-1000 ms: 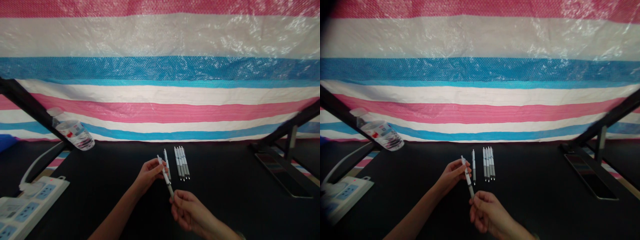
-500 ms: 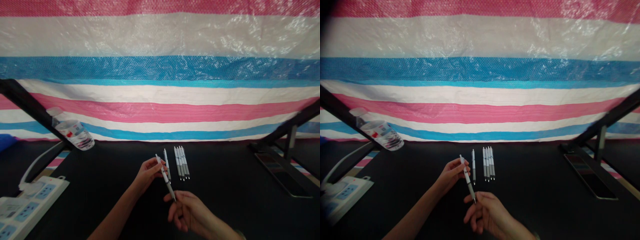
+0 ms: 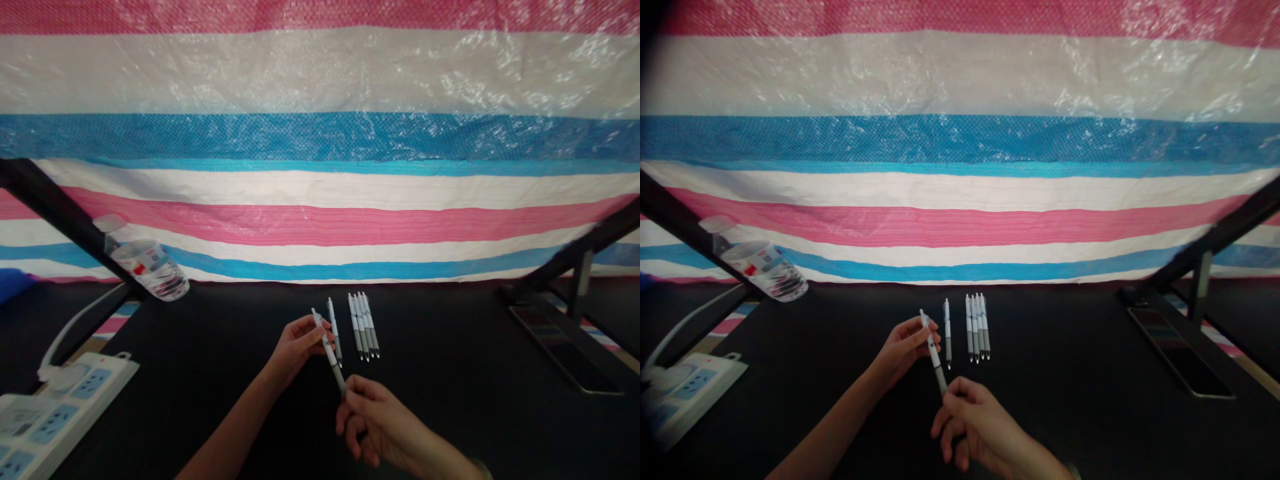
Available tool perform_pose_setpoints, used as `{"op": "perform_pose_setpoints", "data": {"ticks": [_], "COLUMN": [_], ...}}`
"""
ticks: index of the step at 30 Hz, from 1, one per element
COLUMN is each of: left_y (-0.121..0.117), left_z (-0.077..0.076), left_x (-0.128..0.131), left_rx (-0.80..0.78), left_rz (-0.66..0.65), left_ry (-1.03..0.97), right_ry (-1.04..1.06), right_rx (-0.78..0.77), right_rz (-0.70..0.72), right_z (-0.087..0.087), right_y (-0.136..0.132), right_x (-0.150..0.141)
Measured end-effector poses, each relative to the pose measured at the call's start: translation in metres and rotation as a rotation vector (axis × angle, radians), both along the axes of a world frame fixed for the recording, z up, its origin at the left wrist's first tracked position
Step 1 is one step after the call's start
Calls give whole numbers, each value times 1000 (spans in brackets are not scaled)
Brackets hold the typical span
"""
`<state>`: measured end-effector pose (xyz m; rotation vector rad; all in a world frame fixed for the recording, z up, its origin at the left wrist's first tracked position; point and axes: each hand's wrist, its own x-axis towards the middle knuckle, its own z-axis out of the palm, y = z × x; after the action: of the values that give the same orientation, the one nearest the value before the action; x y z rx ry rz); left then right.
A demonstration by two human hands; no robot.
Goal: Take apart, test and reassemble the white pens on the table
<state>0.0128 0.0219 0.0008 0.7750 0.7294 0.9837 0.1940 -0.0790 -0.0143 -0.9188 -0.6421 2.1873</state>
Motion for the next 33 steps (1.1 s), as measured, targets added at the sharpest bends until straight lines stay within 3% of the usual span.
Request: {"op": "perform_pose_setpoints", "data": {"ticks": [8,20,24,29,33], "left_y": [1,-4,-5,-6,-6], "left_z": [-3,4,4,8,10], "left_x": [0,4,6,5,5], "left_rx": [1,23,33,152,196], "left_rz": [3,-47,-12,106,125], "left_ry": [3,-12,1,187,249], "right_ry": [26,12,7,39,68], "right_rx": [-25,53,33,16,4], "right_rz": [-9,45,9,10,13], "right_z": [-4,-14,-7,3,5], "right_y": [0,-2,0,2,2], "right_x": [1,-2,0,2,2]}}
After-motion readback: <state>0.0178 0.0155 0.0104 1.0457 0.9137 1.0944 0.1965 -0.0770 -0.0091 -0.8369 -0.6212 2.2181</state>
